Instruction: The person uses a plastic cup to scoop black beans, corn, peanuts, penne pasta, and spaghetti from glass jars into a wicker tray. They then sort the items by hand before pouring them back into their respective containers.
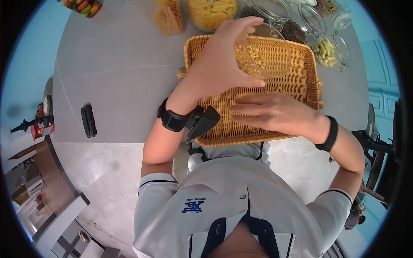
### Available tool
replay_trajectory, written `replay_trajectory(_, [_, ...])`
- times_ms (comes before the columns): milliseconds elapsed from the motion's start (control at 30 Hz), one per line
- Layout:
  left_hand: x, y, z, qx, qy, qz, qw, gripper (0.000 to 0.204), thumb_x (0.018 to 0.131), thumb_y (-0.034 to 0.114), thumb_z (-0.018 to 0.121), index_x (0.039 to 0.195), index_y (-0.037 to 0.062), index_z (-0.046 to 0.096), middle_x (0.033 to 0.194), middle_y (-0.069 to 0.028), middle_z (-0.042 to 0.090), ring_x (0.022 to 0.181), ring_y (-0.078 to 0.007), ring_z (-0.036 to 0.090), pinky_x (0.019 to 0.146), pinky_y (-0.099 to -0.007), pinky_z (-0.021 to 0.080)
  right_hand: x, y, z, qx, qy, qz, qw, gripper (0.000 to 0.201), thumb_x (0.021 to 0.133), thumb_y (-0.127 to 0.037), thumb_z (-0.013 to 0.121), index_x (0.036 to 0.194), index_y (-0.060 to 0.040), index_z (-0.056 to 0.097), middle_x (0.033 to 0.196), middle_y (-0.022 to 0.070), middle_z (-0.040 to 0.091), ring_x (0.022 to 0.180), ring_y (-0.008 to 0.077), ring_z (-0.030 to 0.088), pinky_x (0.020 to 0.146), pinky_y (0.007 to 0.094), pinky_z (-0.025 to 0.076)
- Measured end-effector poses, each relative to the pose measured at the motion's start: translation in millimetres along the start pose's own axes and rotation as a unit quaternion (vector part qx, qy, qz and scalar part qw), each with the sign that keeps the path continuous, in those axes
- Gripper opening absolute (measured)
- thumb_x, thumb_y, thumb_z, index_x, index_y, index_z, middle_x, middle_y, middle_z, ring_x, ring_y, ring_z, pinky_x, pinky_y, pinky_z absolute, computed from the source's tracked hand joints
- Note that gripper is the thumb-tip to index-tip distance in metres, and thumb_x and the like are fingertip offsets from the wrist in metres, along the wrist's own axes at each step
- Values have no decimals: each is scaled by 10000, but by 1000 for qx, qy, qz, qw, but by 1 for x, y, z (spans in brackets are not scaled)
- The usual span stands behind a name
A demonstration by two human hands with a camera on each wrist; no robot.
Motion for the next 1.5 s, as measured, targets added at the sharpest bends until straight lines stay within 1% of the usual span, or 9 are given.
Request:
replay_trajectory(100, [9,11,-6,12,-48,-18,999,993,577,198,936,1458,119,484,1249,-151,572,1191,-300,581,1040,-411,487,16,-8,25,-30,2,-74,997,285,807,-112,644,1067,-61,750,1377,41,610,1280,235,581,1061,355,521])
replay_trajectory(333, [29,-8,4,-2,-67,30,997,1026,551,232,965,1455,133,489,1272,-144,586,1185,-301,582,1019,-413,500,-12,-17,55,-130,-3,-200,971,375,763,-164,644,1079,9,750,1295,119,657,1266,283,598,1073,357,530])
replay_trajectory(433, [34,-8,2,7,-97,9,995,1032,547,237,969,1455,139,490,1276,-147,593,1184,-304,580,1017,-411,498,-21,-15,52,-114,24,-200,973,374,711,-143,661,1015,53,756,1220,165,685,1217,284,619,1045,353,544])
replay_trajectory(533, [35,-4,-1,20,-116,-4,993,1014,562,224,960,1462,148,498,1276,-130,607,1191,-277,581,1005,-390,482,-30,-9,46,-138,-63,-185,971,355,675,-114,663,970,59,757,1160,166,700,1135,279,643,994,348,564])
replay_trajectory(733, [33,-7,9,-16,-133,7,991,985,584,196,942,1470,153,512,1277,-96,618,1194,-226,580,981,-353,452,-51,9,40,-104,-73,-107,986,253,680,-99,671,872,56,727,1062,156,698,1002,260,663,864,334,600])
replay_trajectory(833, [33,-10,14,-33,-148,11,988,987,582,196,939,1469,151,510,1281,-93,611,1185,-230,578,1007,-362,454,-47,26,22,-83,61,-29,994,257,735,-107,681,958,13,727,1120,127,687,991,238,662,827,332,604])
replay_trajectory(933, [31,-7,11,-23,-159,-10,987,989,578,189,937,1467,144,507,1295,-94,605,1185,-239,578,1042,-373,452,-36,33,15,-86,58,14,995,303,790,-110,671,1082,-46,721,1204,91,663,991,217,661,814,328,604])
replay_trajectory(1233, [23,-2,-8,38,-210,-16,977,962,577,128,912,1435,73,481,1327,-98,596,1253,-250,560,1106,-370,432,-37,15,33,-163,11,-31,986,334,741,-134,670,1059,-46,718,1130,28,612,979,169,595,855,260,581])
replay_trajectory(1500, [21,-13,-2,45,-270,-27,961,958,603,74,879,1453,48,439,1372,-112,576,1289,-256,550,1120,-381,437,-50,25,39,-155,-19,-11,988,242,735,-65,705,965,8,721,1099,78,642,979,214,646,786,304,605])
Point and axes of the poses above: each hand's wrist, its own x-axis towards the middle knuckle, its own z-axis out of the palm, y = z × x, the point moved 8 cm from there along x, towards the middle knuckle
